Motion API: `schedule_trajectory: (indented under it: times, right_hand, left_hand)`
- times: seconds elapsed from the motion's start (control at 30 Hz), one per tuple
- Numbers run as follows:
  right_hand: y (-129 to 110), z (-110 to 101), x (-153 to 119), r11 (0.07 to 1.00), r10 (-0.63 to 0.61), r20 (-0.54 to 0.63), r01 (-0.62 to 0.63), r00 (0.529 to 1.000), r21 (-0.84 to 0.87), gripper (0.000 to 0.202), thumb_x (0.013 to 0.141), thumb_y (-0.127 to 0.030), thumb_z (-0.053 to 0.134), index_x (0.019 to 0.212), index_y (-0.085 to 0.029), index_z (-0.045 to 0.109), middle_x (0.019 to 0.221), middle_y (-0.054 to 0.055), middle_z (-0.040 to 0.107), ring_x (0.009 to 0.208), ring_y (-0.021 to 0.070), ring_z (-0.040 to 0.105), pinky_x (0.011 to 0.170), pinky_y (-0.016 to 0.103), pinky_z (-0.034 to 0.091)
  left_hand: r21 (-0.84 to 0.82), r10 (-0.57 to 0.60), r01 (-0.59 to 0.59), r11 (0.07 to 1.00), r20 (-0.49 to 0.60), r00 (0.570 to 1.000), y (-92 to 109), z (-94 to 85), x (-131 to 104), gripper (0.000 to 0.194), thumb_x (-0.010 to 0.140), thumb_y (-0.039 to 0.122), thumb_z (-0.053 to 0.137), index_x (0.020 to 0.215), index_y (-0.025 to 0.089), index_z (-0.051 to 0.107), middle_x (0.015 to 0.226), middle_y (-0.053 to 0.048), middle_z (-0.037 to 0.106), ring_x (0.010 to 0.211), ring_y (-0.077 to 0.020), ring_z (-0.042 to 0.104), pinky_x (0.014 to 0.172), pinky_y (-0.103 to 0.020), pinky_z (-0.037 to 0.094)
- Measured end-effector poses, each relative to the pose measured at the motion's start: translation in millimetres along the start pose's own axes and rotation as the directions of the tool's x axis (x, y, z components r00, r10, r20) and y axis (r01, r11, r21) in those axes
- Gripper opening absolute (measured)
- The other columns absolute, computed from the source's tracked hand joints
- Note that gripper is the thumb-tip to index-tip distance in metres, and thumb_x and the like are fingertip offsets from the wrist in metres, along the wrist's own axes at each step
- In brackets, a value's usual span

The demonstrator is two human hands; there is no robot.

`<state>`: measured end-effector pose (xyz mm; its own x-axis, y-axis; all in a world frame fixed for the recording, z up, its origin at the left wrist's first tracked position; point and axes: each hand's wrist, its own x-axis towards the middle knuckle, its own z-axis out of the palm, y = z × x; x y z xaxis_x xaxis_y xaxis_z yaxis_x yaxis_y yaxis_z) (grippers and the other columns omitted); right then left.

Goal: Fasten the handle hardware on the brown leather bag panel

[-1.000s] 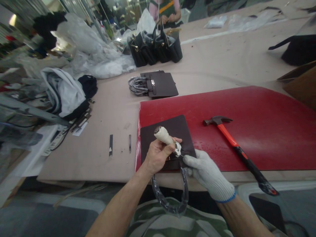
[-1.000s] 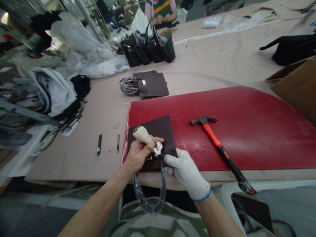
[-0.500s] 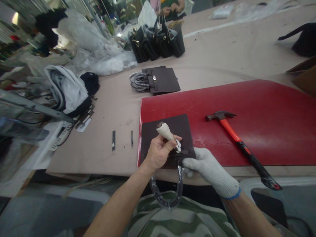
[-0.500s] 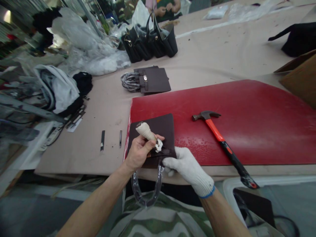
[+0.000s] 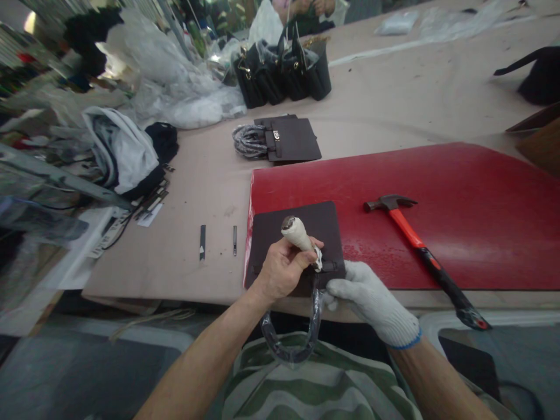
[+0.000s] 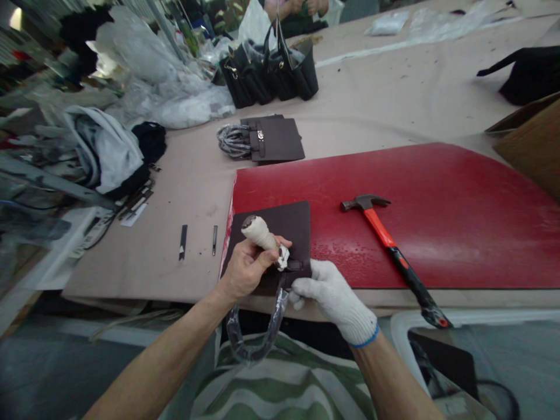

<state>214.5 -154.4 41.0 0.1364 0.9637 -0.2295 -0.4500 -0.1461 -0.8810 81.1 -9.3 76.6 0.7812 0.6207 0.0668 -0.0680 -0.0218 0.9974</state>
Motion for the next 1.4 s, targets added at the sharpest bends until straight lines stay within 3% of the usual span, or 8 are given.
schedule_trajectory:
  times: [0.37,0.6,0.97,1.07,1.2,1.27,1.33,1.4]
  right_hand:
    - [-2.3,7.7,9.4,0.999,0.041,-0.052,-0.040,0.998,0.019,0.026,0.072,-0.038,0.077,0.079,-0.015,0.066,0.067,0.006,0.069,0.053,0.0154,0.058,0.051,0.025,0.045]
    - [-2.7,17.0,17.7,0.982,0.183,-0.235,-0.191,0.955,-0.011,0.026,0.064,-0.035,0.073,0.077,-0.016,0.062,0.062,0.004,0.066,0.049,0.0144,0.057,0.048,0.025,0.046]
    - [-11.3,14.8,6.9,0.861,0.252,-0.358,-0.377,0.899,-0.341,0.018,0.070,-0.038,0.059,0.066,-0.020,0.058,0.056,0.007,0.064,0.047,0.0205,0.060,0.046,0.031,0.050]
    - [-29.7,-0.2,-9.9,0.710,0.124,-0.453,-0.398,0.883,-0.581,0.019,0.074,-0.038,0.061,0.073,-0.020,0.066,0.066,0.008,0.068,0.060,0.0245,0.065,0.055,0.034,0.050]
    - [-58.7,-46.7,-37.3,0.183,-0.346,-0.598,-0.573,0.723,-0.799,0.050,0.089,-0.049,0.053,0.122,-0.015,0.068,0.114,0.020,0.070,0.103,0.0380,0.067,0.083,0.046,0.051]
    - [-68.2,-75.1,-46.8,-0.006,-0.438,-0.570,-0.636,0.695,-0.772,0.065,0.091,-0.055,0.051,0.136,-0.008,0.059,0.125,0.030,0.062,0.107,0.0452,0.064,0.080,0.051,0.050]
    - [-73.4,-97.6,-50.2,-0.058,-0.392,-0.587,-0.656,0.708,-0.753,0.060,0.089,-0.053,0.055,0.128,-0.008,0.063,0.113,0.031,0.063,0.096,0.0458,0.064,0.073,0.052,0.049]
    - [-75.9,-107.6,-47.6,0.193,-0.245,-0.682,-0.654,0.689,-0.731,0.037,0.082,-0.042,0.063,0.108,-0.015,0.066,0.089,0.019,0.065,0.077,0.0361,0.063,0.066,0.046,0.048]
  left_hand:
    - [0.083,0.042,-0.043,0.996,0.013,0.999,-8.3,0.0,2.3,0.023,0.089,0.033,0.069,0.103,0.015,0.072,0.086,-0.006,0.070,0.071,-0.0172,0.065,0.068,-0.027,0.053]
    - [0.180,0.064,-0.076,0.981,0.069,0.996,-23.8,-5.8,12.1,0.020,0.088,0.026,0.065,0.104,0.016,0.072,0.089,-0.006,0.072,0.077,-0.0191,0.066,0.075,-0.029,0.052]
    - [0.359,0.186,-0.232,0.904,0.158,0.970,-47.4,-11.4,7.1,0.015,0.091,0.024,0.063,0.104,0.017,0.068,0.095,-0.008,0.072,0.084,-0.0206,0.067,0.081,-0.031,0.053]
    - [0.364,0.222,-0.286,0.886,0.208,0.953,-52.7,-10.1,2.7,0.019,0.095,0.025,0.059,0.112,0.017,0.065,0.095,-0.007,0.072,0.085,-0.0194,0.069,0.082,-0.030,0.055]
    - [0.389,0.256,-0.325,0.862,0.219,0.942,-53.8,-9.0,1.0,0.020,0.096,0.025,0.058,0.113,0.017,0.064,0.096,-0.006,0.072,0.086,-0.0182,0.069,0.083,-0.029,0.055]
    - [0.393,0.268,-0.333,0.857,0.212,0.940,-52.9,-8.7,1.4,0.020,0.094,0.024,0.061,0.112,0.017,0.064,0.097,-0.006,0.072,0.087,-0.0183,0.069,0.083,-0.028,0.054]
    - [0.374,0.275,-0.338,0.864,0.211,0.938,-51.8,-8.2,2.1,0.020,0.092,0.021,0.062,0.111,0.017,0.064,0.096,-0.005,0.071,0.087,-0.0179,0.068,0.083,-0.028,0.053]
    - [0.352,0.283,-0.344,0.871,0.214,0.935,-50.7,-7.5,2.6,0.019,0.090,0.019,0.062,0.109,0.016,0.064,0.094,-0.005,0.070,0.085,-0.0173,0.066,0.082,-0.027,0.052]
